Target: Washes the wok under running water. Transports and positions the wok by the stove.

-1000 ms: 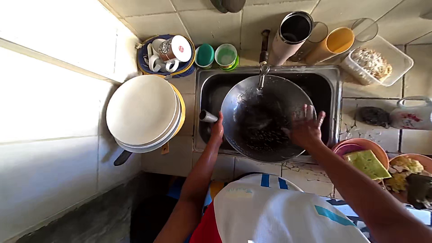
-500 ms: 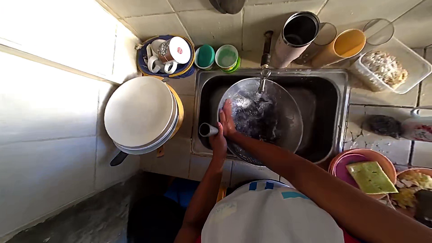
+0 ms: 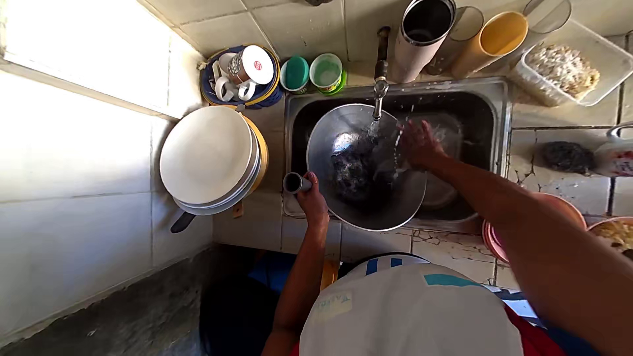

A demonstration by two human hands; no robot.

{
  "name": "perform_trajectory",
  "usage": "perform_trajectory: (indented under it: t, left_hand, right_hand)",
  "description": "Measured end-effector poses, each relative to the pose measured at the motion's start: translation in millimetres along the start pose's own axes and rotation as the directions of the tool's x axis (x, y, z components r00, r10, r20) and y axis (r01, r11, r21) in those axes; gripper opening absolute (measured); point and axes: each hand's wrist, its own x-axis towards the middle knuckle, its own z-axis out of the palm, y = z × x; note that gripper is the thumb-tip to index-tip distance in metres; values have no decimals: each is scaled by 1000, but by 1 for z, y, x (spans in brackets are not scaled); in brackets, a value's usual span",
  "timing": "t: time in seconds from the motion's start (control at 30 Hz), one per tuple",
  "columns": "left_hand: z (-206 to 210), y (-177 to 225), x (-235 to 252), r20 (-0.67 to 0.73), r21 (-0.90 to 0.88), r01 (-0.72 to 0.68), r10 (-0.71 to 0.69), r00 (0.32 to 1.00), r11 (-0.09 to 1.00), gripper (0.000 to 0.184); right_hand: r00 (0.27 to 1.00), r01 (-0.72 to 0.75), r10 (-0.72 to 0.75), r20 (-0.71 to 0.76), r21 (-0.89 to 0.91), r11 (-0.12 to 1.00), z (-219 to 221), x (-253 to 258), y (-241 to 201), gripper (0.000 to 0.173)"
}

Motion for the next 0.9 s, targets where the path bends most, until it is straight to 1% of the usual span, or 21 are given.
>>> perform_trajectory:
  t: [0.03,0.1,0.13,0.17,0.2,0.23,0.27,0.3,0.33,0.37,0.4,0.43,0.47,0.5,0.53,0.57,0.63,0.67,0.7,0.8,0.9]
  left_hand:
    - [2,2,-4,6,-1,17,-17,1000,1000,31]
    - [6,5,-7,12,-10,58,-58,998,998,32]
    - [7,4,-7,12,-6,84,-84,996,996,34]
    - [7,3,-7,11,-1,110,-110,994,994,35]
    - [7,1,-6,9,2,130,-130,991,991,35]
    - [7,-1,-5,9,1,148,-148,989,989,35]
    - [7,-3,-5,9,-8,168,-168,986,986,34]
    - [5,-5,-6,16,-18,187,-187,982,982,33]
    - [2,-6,-8,30,-23,202,-202,979,979,33]
    - [-1,-5,-11,43,-21,219,-218,975,976,33]
    - [-6,-3,-16,45,-9,237,-237,971,971,34]
    - [-10,1,-22,40,5,253,-253,967,967,36]
    - [-14,5,-26,23,12,258,-258,966,966,38]
    - [-16,9,-28,4,10,257,-257,966,966,38]
    - [-19,13,-29,-17,-4,255,-255,967,967,38]
    - [-21,15,-30,-37,-24,253,-253,967,967,37]
    - [-23,13,-25,-77,-55,227,-231,970,972,34]
    - [-24,12,-22,-94,-62,209,-215,972,976,32]
    - [-24,10,-19,-99,-66,192,-198,975,979,31]
    - [-20,13,-17,-78,-39,94,-97,992,995,24]
    - [-9,28,-34,-40,70,-121,124,991,990,22]
  right_hand:
    - [994,-70,71,-85,10,997,6,16,-7,62]
    - [958,-192,223,-180,172,966,27,37,-49,68]
    - [934,-252,310,-179,288,924,37,41,-86,72]
    - [917,-302,377,-129,393,868,39,43,-128,71]
    - [919,-309,389,-66,494,813,34,43,-171,67]
    - [937,-268,349,-26,588,763,32,47,-206,68]
    - [958,-161,280,-70,674,721,31,50,-234,69]
    - [978,-11,166,-125,767,641,24,53,-252,68]
    - [966,175,65,-249,822,542,15,61,-260,67]
    - [912,356,0,-409,793,495,9,75,-261,67]
    - [846,470,-37,-532,712,521,7,93,-253,68]
    - [799,503,-50,-599,622,600,9,112,-238,68]
    - [772,474,-44,-634,528,704,12,129,-217,66]
    - [772,388,-42,-634,419,821,14,140,-189,64]
    - [795,267,-22,-606,317,910,15,145,-160,63]
    - [834,131,33,-551,255,958,13,141,-134,63]
    - [925,-159,224,-307,222,962,1,119,-92,67]
    - [936,-274,310,-164,209,939,-6,104,-78,66]
    - [929,-346,364,-59,207,915,-11,86,-68,66]
    - [894,-448,444,64,187,874,2,24,-52,83]
    - [812,-579,575,99,247,777,19,-6,-68,83]
